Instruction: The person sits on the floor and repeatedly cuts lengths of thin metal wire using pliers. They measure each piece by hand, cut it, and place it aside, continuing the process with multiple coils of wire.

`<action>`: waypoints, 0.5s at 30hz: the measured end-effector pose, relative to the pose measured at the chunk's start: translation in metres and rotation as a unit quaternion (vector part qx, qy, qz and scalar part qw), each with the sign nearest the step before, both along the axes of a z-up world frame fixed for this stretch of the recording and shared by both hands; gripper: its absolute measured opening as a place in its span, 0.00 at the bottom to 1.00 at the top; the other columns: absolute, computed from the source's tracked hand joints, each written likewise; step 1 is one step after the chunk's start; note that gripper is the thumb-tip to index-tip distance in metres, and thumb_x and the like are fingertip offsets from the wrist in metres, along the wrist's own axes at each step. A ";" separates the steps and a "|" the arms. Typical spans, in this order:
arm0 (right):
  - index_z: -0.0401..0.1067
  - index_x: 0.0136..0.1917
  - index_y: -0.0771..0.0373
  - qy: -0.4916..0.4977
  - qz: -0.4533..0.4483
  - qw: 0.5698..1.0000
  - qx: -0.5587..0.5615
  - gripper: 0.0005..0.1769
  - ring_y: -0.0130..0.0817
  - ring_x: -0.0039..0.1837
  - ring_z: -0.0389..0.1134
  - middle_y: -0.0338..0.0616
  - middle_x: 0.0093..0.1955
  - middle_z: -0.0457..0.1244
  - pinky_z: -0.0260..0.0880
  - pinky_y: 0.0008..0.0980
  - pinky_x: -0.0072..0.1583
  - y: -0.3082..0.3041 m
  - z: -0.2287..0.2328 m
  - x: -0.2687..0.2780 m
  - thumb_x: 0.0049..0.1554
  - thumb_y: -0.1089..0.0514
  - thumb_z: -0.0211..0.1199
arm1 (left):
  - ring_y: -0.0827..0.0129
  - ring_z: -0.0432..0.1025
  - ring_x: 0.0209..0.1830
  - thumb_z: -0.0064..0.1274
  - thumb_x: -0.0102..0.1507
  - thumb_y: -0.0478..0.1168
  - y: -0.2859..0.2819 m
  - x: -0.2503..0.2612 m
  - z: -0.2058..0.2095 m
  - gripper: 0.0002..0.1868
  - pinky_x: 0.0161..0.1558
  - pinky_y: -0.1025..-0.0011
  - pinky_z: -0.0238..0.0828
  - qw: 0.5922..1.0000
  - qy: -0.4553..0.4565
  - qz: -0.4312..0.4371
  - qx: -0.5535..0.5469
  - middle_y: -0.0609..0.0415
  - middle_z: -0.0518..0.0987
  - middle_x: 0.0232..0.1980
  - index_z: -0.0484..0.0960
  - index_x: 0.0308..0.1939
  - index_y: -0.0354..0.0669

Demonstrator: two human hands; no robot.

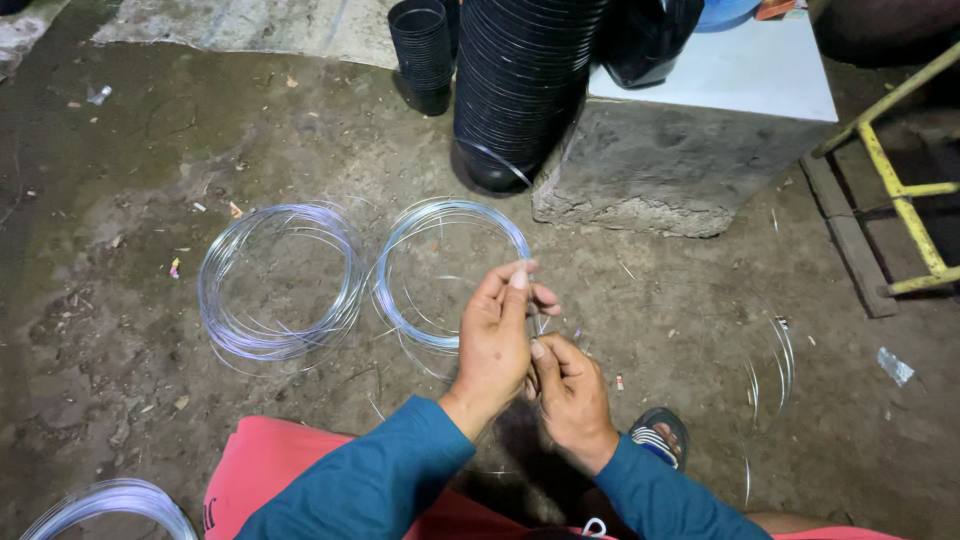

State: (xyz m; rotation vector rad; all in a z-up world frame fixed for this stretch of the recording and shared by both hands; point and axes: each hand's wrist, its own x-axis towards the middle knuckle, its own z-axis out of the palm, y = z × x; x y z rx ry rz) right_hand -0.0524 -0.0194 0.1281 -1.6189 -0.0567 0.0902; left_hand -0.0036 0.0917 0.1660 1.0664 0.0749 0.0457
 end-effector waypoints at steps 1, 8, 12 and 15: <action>0.71 0.41 0.67 -0.003 -0.004 1.000 0.011 0.17 0.21 0.33 0.59 0.35 0.29 0.61 0.61 0.25 0.36 -0.001 -0.002 0.001 0.68 0.56 0.52 | 0.78 0.74 0.36 0.44 0.72 0.44 -0.001 -0.001 0.000 0.16 0.41 0.77 0.73 1.000 0.015 -0.013 0.005 0.57 0.79 0.37 0.77 0.56 0.36; 0.74 0.49 0.68 -0.061 0.002 0.997 -0.054 0.08 0.23 0.42 0.63 0.38 0.38 0.65 0.65 0.26 0.45 -0.013 0.008 0.004 0.65 0.62 0.56 | 0.80 0.70 0.28 0.51 0.70 0.44 0.001 -0.007 0.003 0.16 0.27 0.80 0.68 0.995 0.089 -0.034 0.013 0.58 0.77 0.33 0.83 0.53 0.33; 0.66 0.67 0.67 -0.139 -0.010 0.990 -0.011 0.22 0.28 0.55 0.69 0.43 0.55 0.68 0.71 0.30 0.60 -0.042 0.041 0.035 0.59 0.65 0.58 | 0.82 0.68 0.24 0.54 0.69 0.43 0.007 -0.004 0.011 0.14 0.26 0.78 0.72 0.997 0.052 -0.033 0.047 0.59 0.77 0.29 0.85 0.49 0.34; 0.61 0.75 0.66 -0.163 0.038 0.986 -0.013 0.29 0.31 0.63 0.69 0.47 0.64 0.66 0.70 0.33 0.66 -0.059 0.066 0.053 0.61 0.67 0.58 | 0.83 0.67 0.22 0.54 0.68 0.43 0.006 -0.010 0.015 0.14 0.24 0.80 0.66 0.995 0.064 -0.048 0.064 0.60 0.77 0.28 0.86 0.48 0.36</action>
